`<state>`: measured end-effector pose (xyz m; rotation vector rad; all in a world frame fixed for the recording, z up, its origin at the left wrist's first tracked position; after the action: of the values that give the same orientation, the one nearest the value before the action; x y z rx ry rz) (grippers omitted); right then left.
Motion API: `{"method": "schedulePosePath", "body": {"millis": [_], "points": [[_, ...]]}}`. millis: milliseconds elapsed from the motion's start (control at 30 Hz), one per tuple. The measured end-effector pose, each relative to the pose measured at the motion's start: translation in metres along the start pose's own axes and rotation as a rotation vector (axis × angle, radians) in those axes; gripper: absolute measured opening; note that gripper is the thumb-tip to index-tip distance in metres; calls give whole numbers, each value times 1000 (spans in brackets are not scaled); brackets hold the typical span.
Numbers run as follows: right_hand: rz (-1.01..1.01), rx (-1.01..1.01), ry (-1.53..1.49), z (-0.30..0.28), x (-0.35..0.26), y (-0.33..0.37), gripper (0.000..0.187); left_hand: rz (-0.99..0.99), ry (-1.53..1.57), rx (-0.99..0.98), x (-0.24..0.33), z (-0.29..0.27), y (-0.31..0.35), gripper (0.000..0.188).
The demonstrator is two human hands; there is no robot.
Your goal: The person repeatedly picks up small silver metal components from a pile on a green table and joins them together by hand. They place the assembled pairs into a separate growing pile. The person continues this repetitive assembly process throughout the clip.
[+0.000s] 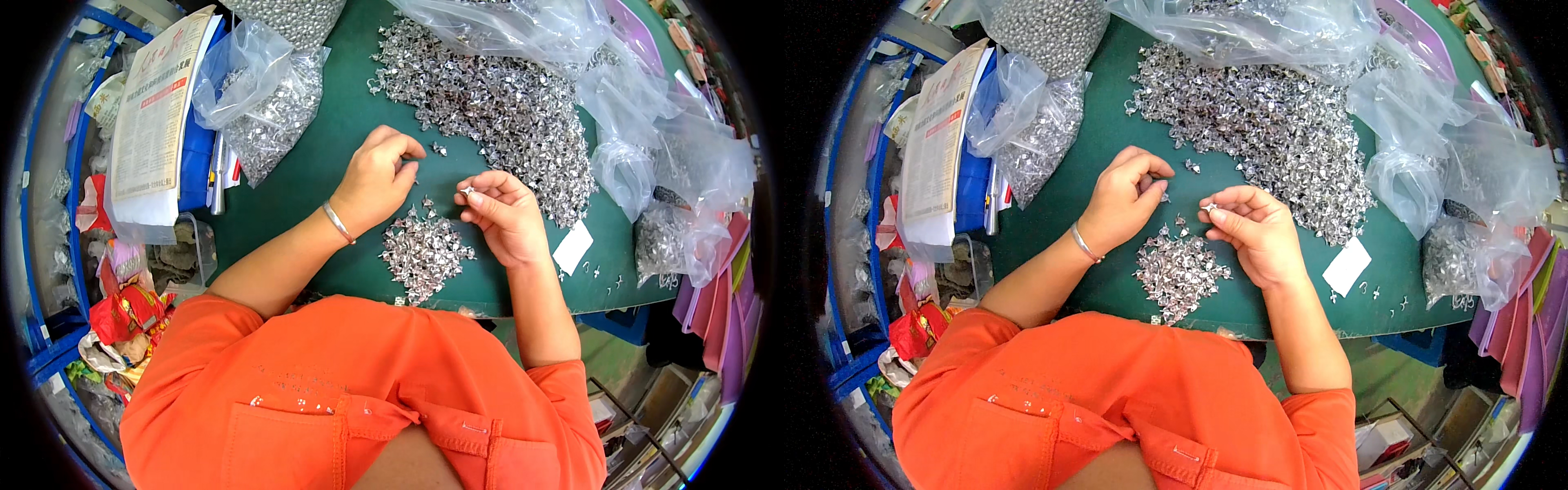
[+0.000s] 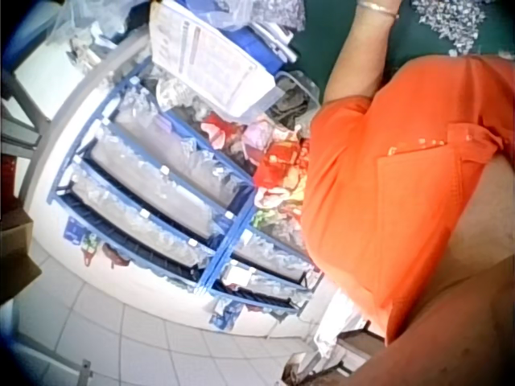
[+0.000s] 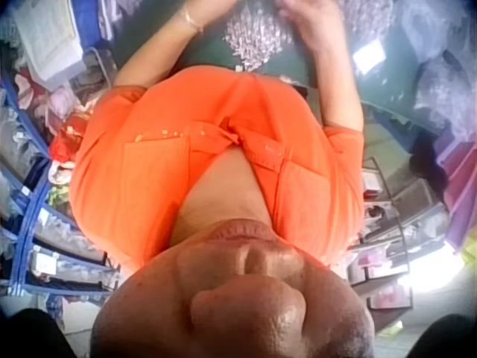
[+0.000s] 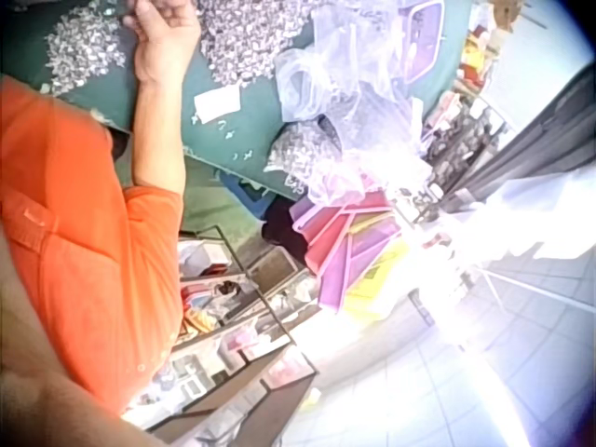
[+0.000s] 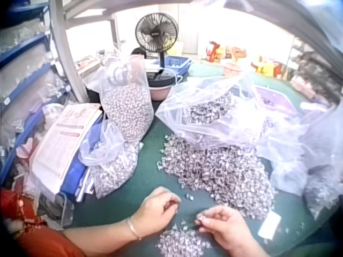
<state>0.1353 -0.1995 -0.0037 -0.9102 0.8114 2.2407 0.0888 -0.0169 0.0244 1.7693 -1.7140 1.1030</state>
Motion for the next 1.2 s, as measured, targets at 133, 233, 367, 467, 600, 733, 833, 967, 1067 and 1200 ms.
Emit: {"method": "schedulePosePath", "body": {"millis": [133, 233, 367, 467, 600, 733, 833, 967, 1067, 1200], "points": [[-306, 18, 254, 9, -12, 9, 26, -358, 622, -162, -2, 17, 6, 12], [-422, -10, 296, 19, -19, 15, 31, -532, 947, -276, 7, 28, 14, 14], [-519, -13, 385, 26, -22, 20, 30, -535, 1109, -302, 20, 31, 18, 14], [-585, -6, 463, 28, -22, 24, 30, -520, 1122, -277, 21, 29, 18, 13], [-559, 33, 488, 30, -20, 22, 26, -456, 1087, -215, 20, 24, 18, 11], [-574, 126, 923, 23, -27, 5, 16, -72, 799, 53, 32, -16, 11, 10], [-662, 152, 1152, 29, -38, -3, 12, 97, 78, 546, 27, -110, -2, 10], [-750, 79, 1297, 42, -38, -23, 11, -177, -512, 673, -30, -209, -15, 12], [-787, 24, 1455, 51, -29, -38, 9, -370, -667, 478, -55, -216, -16, 13], [-736, 22, 1501, 46, -25, -39, 14, 233, -570, 742, 18, -167, -9, 11]]}}
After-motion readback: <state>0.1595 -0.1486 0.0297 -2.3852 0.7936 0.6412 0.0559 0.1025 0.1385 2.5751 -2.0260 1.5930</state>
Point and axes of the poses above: each hand's wrist, its own y-axis away from the middle knuckle, its own z-axis out of the palm, x = y × z, the point moved 7 cm from there along -y, towards the middle knuckle, and after that the axes turned 1 degree about -x, right-handed, at the moved point
